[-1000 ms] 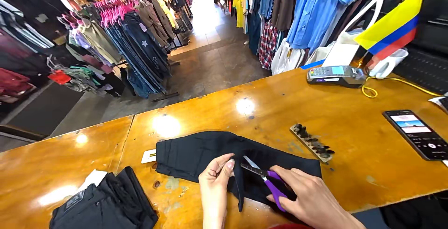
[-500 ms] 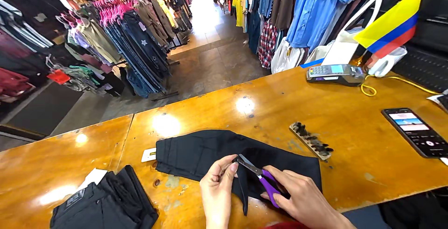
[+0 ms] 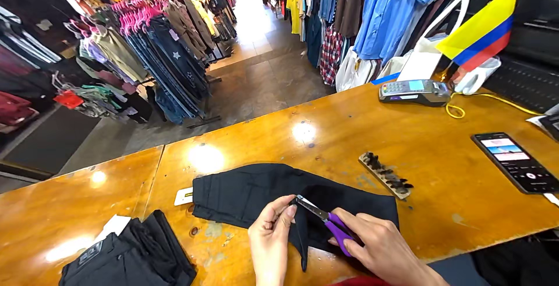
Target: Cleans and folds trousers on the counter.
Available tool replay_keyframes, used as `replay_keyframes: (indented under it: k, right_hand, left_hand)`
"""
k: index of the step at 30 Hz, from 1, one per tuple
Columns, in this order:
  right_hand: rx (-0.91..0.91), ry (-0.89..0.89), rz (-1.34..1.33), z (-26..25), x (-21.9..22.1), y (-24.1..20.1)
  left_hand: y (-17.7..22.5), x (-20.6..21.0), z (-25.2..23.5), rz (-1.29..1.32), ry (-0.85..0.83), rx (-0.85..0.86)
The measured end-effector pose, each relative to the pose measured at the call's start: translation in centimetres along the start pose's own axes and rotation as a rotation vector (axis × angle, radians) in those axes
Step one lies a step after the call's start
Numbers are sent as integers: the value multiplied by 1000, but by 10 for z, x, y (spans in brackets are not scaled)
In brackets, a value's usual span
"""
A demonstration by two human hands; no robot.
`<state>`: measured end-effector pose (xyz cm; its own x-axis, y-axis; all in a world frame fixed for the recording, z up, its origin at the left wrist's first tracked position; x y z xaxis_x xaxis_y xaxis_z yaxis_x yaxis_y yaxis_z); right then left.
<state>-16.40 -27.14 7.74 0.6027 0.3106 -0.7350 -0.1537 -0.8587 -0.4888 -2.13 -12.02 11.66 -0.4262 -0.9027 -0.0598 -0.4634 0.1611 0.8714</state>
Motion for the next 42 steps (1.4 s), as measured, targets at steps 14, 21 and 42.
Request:
replay_keyframes:
  k: [14,21,42]
  right_hand:
    - [-19,38,52,-1,1,2]
    - [127,-55,-178,1,6,9]
    - [1175,-200,427,20,-107,236]
  left_hand:
    - [-1,-1,0,-14,0,3]
    - [-3,-1,-1,-20,-10,-10]
    - [-146,-83,-85,-616,-359,-474]
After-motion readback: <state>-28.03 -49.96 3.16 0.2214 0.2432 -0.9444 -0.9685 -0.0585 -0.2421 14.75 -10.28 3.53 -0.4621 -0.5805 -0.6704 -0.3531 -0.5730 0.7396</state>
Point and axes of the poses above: each hand's wrist, its own z-axis away from the middle knuckle, its own x-axis out of the palm, y = z × x, the point moved 4 cm from there along -z, towards the middle knuckle, and after that the axes turned 12 degrees about x, right-handed, at the moved point
